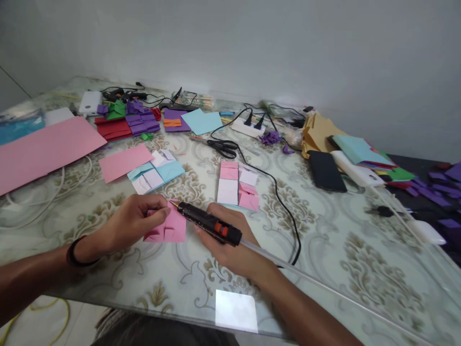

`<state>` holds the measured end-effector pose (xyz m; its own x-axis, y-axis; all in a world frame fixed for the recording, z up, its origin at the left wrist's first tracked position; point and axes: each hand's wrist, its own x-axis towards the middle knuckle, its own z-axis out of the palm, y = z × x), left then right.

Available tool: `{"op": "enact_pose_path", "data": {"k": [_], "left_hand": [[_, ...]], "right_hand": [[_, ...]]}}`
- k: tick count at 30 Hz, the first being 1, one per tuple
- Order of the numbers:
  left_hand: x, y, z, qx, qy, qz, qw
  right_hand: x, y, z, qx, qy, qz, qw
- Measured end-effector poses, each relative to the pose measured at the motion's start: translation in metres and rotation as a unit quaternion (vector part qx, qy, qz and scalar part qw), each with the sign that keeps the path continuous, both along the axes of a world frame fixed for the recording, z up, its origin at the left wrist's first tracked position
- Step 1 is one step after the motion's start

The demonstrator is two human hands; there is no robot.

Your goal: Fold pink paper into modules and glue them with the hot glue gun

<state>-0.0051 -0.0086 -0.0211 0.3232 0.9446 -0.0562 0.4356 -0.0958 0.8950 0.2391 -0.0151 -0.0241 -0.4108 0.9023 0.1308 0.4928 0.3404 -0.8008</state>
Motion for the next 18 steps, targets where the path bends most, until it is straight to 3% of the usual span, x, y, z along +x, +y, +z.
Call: {"op": "enact_pose_path", "data": {"k": [18], "left_hand": [[-0.0020,0.0012,-0.0019,0.001,-0.009,0.012,1.000]], "right_hand": [[0.0036,0.0009,-0.0042,0.002,0.002,-0.013,1.000]]}}
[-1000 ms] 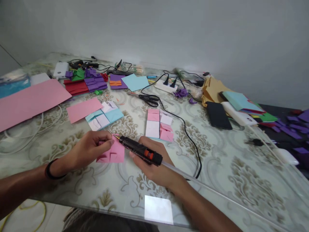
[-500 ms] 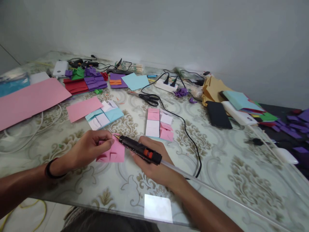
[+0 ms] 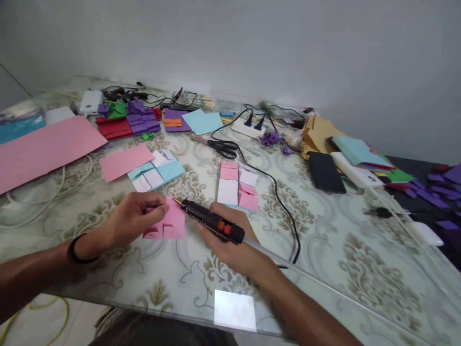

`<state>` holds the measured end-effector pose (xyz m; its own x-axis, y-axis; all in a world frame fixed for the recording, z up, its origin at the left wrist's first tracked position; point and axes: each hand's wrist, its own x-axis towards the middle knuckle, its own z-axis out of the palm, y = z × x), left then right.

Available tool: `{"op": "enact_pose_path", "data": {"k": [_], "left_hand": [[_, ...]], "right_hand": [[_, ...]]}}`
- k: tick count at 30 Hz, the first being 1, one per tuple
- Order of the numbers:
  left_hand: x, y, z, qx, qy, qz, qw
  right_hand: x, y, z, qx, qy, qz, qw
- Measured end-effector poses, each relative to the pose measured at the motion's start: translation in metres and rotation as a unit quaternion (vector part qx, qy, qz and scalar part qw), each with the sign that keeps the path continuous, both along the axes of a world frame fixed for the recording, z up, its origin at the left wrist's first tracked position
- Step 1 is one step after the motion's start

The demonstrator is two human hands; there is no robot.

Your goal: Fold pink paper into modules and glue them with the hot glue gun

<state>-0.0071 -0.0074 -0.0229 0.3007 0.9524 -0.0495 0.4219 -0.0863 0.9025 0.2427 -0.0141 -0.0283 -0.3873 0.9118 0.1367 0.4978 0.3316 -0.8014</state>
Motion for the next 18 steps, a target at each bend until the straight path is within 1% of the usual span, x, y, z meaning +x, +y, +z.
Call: {"op": "enact_pose_path", "data": {"k": [5,9,18], "left_hand": [[-0.0018,0.0010,-0.0015,-0.009,-0.013,0.004,1.000],[-0.0018,0.0018,0.0005,-0.002,-0.019,0.007,1.000],[-0.0015,0.0032,0.0051,0.011,-0.015,0.025,1.000]], "right_hand": [[0.0003,-0.0002,0.0006,-0.004,-0.005,-0.004,1.000],[0.0007,-0.0009,0.0020,-0.013,0.002,-0.012,1.000],[0.0006,0.0001,-0.0023,-0.009,0.009,-0.013,1.000]]}}
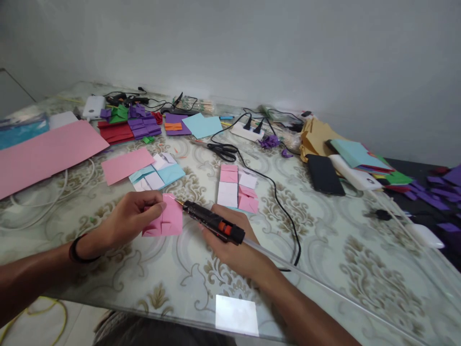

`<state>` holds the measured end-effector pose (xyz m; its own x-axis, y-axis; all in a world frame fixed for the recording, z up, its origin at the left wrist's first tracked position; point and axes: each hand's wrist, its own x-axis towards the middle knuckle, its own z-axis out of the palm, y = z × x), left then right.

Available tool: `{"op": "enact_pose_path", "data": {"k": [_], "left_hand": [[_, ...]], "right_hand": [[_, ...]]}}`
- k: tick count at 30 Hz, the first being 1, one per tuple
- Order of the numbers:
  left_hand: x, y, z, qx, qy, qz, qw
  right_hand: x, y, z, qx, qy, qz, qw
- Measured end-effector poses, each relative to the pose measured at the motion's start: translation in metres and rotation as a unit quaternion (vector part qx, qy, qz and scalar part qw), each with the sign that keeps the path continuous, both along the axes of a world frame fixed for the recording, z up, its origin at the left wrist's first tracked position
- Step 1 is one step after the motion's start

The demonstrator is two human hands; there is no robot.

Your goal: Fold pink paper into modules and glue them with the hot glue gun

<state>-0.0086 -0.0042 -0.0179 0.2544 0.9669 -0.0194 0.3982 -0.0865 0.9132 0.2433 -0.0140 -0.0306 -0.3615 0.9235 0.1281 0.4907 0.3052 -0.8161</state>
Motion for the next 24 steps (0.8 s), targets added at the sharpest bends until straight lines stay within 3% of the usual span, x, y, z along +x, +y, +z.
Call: {"op": "enact_pose_path", "data": {"k": [14,20,24], "left_hand": [[-0.0038,0.0047,0.0019,0.013,-0.019,0.031,0.999],[-0.0046,0.0059,0.0012,0.032,0.008,0.029,0.999],[-0.0034,0.0047,-0.0013,0.029,0.020,0.006,0.999]], "right_hand": [[0.0013,0.0016,-0.0008,0.027,-0.012,0.001,1.000],[-0.0008,0.0052,0.0029,0.101,-0.002,0.034,0.994],[-0.0032,0.0048,0.0023,0.108,0.012,0.050,0.993]]}}
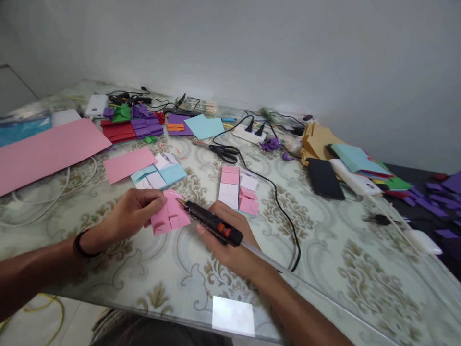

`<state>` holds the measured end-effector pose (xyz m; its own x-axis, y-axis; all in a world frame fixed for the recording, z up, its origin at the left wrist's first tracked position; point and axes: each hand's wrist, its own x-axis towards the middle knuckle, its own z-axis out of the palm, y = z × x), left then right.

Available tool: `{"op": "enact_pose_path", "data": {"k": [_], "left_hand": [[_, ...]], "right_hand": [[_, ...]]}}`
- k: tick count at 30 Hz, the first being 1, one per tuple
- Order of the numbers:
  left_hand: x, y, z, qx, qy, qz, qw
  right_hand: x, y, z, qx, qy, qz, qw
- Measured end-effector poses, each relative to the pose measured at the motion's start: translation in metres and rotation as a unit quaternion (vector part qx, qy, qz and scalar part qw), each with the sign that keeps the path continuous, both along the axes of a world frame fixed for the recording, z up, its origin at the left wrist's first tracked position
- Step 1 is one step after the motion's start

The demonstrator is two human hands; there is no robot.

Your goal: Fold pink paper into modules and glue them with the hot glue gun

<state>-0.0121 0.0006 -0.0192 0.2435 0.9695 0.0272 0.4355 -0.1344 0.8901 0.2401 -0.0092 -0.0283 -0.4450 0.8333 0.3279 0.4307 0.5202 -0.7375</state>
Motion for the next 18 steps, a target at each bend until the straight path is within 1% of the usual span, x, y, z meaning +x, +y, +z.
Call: {"op": "enact_pose_path", "data": {"k": [4,10,18], "left_hand": [[0.0016,-0.0009,-0.0007,-0.006,0.004,-0.014,1.000],[0.0023,-0.0019,-0.0004,-0.007,0.017,-0.031,0.999],[0.0035,-0.0035,0.0021,-0.002,0.017,-0.037,0.999]], "right_hand": [[-0.0007,-0.0016,-0.0012,-0.010,-0.008,0.018,1.000],[-0.0021,-0.0025,-0.0004,-0.012,-0.015,0.024,1.000],[-0.0022,-0.0031,-0.0008,-0.013,-0.002,0.039,0.999]]}}
